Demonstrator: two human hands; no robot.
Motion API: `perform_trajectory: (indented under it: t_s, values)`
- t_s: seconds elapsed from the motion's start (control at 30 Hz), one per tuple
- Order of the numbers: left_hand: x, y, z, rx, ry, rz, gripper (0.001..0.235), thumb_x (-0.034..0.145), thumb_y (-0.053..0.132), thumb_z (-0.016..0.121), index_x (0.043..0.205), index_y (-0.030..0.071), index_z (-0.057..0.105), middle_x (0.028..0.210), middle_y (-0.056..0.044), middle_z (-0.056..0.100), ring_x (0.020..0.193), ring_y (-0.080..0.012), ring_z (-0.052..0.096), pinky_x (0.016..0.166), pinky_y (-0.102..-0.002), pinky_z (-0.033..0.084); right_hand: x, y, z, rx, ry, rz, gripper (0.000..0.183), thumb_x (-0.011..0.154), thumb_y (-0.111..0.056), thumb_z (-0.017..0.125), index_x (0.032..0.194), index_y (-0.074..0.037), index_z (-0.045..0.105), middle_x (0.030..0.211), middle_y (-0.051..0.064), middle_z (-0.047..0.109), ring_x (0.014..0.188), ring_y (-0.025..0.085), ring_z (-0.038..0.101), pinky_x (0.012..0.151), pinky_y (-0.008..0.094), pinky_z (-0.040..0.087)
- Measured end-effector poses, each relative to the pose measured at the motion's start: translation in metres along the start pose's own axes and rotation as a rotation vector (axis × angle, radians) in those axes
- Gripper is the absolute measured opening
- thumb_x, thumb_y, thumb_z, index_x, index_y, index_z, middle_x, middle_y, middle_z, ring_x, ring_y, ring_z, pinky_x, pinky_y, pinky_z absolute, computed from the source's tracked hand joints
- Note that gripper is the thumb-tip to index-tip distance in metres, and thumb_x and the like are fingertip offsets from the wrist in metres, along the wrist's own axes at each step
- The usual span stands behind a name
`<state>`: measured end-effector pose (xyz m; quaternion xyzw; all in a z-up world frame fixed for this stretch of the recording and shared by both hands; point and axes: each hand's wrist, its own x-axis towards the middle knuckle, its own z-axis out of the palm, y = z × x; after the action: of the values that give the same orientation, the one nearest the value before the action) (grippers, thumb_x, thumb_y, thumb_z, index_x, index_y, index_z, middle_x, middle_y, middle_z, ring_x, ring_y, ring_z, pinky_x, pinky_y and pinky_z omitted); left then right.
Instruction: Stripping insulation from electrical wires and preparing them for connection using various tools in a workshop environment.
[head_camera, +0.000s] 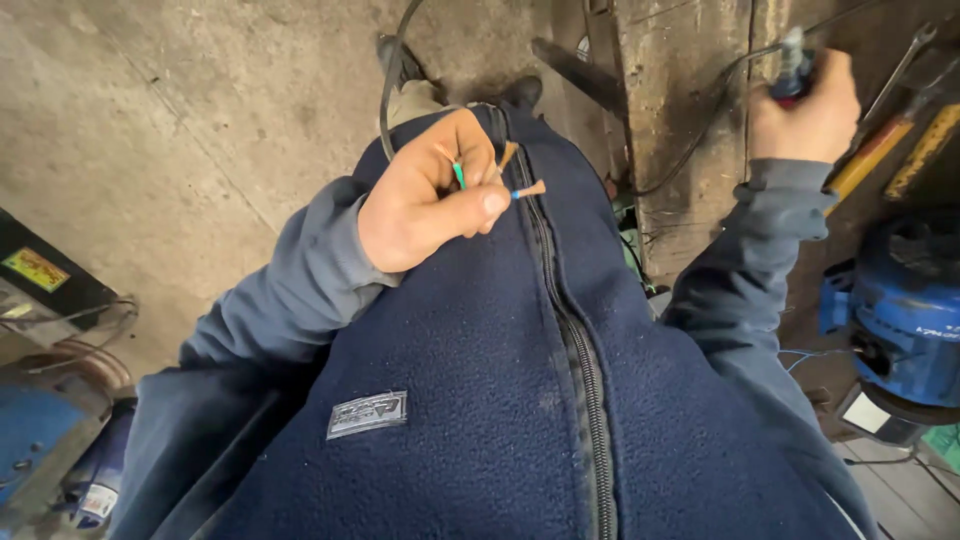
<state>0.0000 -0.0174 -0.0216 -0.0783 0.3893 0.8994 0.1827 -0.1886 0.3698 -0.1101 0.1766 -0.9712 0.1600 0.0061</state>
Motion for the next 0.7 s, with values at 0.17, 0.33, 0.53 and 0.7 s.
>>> perform_trajectory:
  t_s: [0.17,0.33,0.53,0.7]
  values:
    - [0.009,0.014,0.010,0.142,0.081,0.043,0.024,0.103,0.012,0.066,0.116,0.008,0.046,0.092,-0.002,0.059,0.082,-0.0080,0.057,0.076,-0.025,0.049,-0.009,-0.001,-0.009,0.076,0.178,-0.082,0.051,0.082,0.000,0.070,0.132,0.002,0.060,0.120,0.017,0.070,0.108,0.032,0.071,0.094,0.038,0.059]
    - [0.018,0.010,0.014,0.221,0.082,-0.019,0.025,0.101,0.013,0.066,0.121,0.005,0.054,0.096,0.000,0.061,0.082,-0.0053,0.055,0.076,-0.023,0.047,-0.008,-0.140,-0.059,0.796,-0.231,0.044,0.029,0.107,-0.016,0.075,0.128,0.000,0.065,0.112,0.007,0.072,0.102,0.018,0.069,0.095,0.030,0.056]
    - [0.017,-0.004,0.009,0.287,0.061,0.045,0.021,0.105,0.010,0.070,0.111,0.005,0.050,0.097,0.000,0.053,0.086,-0.0059,0.048,0.077,-0.022,0.042,-0.008,-0.212,-0.054,1.171,-0.521,-0.112,0.032,0.097,-0.023,0.077,0.118,0.001,0.069,0.105,0.007,0.070,0.097,0.014,0.068,0.085,0.029,0.055]
    - [0.014,-0.008,0.001,0.253,0.134,-0.055,0.017,0.102,0.012,0.064,0.111,0.007,0.050,0.090,-0.002,0.062,0.083,-0.0086,0.059,0.076,-0.024,0.049,-0.007,-0.220,-0.056,1.072,-0.392,-0.097,0.011,0.099,-0.014,0.073,0.102,-0.003,0.074,0.095,0.007,0.074,0.085,0.015,0.073,0.078,0.030,0.057]
